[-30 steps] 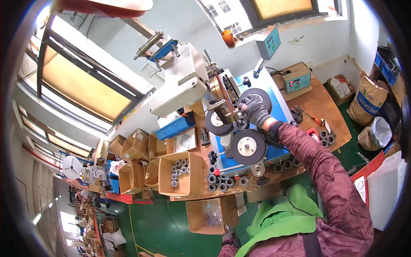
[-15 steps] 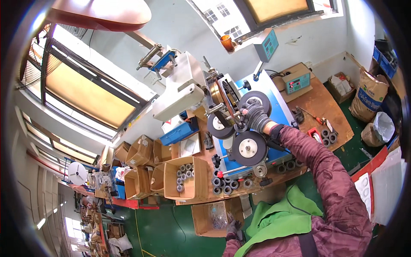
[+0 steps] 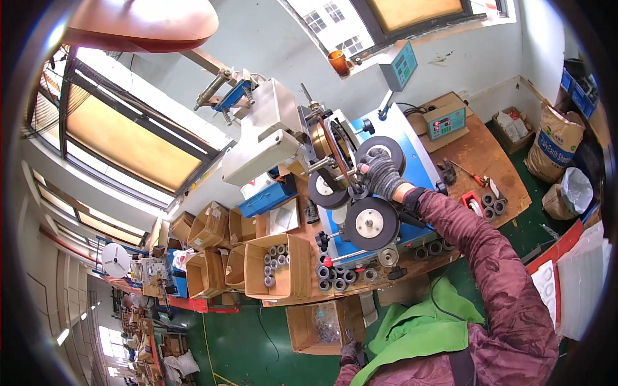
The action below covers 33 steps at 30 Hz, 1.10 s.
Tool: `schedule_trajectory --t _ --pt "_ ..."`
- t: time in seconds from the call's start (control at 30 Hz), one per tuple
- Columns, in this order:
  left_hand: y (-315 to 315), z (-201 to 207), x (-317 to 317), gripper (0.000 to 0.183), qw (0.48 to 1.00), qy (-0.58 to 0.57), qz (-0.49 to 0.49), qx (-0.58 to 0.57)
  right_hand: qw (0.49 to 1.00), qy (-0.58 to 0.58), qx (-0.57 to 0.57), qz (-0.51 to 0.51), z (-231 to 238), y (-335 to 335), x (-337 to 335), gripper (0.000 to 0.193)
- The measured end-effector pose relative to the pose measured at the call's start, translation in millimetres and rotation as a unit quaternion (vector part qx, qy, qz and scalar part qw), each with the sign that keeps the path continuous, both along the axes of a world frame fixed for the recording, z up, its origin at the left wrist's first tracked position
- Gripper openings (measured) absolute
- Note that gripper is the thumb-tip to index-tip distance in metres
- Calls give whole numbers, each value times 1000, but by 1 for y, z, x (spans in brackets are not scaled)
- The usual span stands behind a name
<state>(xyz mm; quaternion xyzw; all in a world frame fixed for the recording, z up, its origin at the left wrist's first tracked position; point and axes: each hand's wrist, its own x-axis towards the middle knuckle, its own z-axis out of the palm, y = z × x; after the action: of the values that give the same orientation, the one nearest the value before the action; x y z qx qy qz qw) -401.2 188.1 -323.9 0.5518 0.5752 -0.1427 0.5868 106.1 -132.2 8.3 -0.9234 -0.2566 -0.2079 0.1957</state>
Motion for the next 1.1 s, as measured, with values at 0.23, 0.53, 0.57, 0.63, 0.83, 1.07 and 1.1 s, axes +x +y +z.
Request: schedule_trajectory --t 0.23,0.53,0.57,0.63,0.83,1.07,1.1 --pt "17 -34 -7 25 999 24 -39 -18 998 -32 40 23 4 15 -3 21" --pt "-13 10 40 24 997 -63 0 -32 999 -29 29 12 3 6 -2 19" --pt "-13 10 40 24 997 -70 14 -35 999 -28 28 14 5 7 -4 19" --pt "-12 11 40 23 997 -72 10 -36 999 -33 35 13 6 8 -5 19" --pt "-13 11 40 20 997 -75 -14 -32 998 -41 43 8 2 8 -2 20" --pt "-18 16 42 21 997 -62 -19 -33 999 -22 31 9 5 8 -3 20" --pt "-18 18 43 21 997 -61 -19 -33 999 -22 31 9 5 7 -3 20"
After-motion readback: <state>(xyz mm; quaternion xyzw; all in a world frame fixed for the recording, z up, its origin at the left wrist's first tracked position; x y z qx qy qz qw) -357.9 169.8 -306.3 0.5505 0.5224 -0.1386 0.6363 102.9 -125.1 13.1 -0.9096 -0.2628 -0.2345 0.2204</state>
